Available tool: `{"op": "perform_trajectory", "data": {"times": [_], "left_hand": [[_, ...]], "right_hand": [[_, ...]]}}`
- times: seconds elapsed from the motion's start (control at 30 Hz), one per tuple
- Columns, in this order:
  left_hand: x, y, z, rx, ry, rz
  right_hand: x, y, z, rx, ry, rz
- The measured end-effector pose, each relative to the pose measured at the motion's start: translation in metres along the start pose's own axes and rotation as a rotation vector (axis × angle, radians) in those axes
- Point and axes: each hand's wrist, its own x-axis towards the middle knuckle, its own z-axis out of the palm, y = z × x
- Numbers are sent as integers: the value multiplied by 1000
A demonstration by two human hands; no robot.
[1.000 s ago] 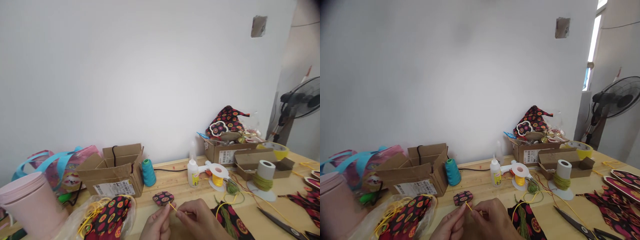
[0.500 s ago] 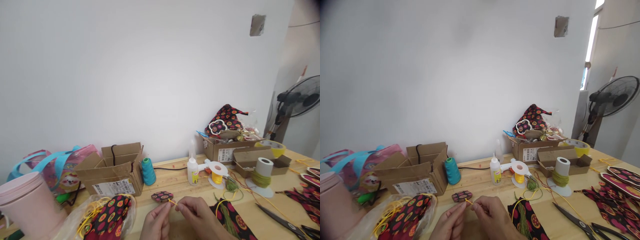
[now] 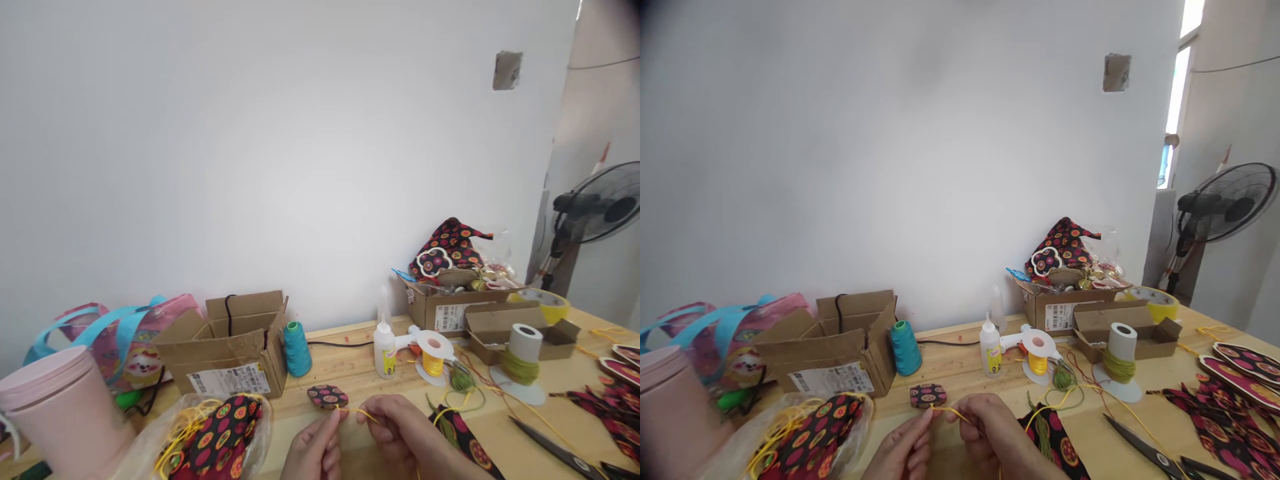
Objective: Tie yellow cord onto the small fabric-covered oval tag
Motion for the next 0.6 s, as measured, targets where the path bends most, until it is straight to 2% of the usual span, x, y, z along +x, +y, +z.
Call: {"op": "perform_trajectory", "data": {"times": [0.1, 0.23, 0.37, 0.5, 0.6], "left_hand": [[-1, -4, 1, -97, 33, -8], [-1, -9, -1, -178, -25, -16], [-1, -8, 1, -200, -90, -24], [-2, -9, 5, -237, -161, -34], [-1, -11, 3, -261, -167, -39]], "right_hand": [[-11, -7, 6, 24, -19, 26], [-12, -4, 12, -75, -53, -25], [0, 10, 12, -107, -71, -176], [9, 19, 10, -6, -165, -250], [9, 19, 8, -80, -90, -236]]}}
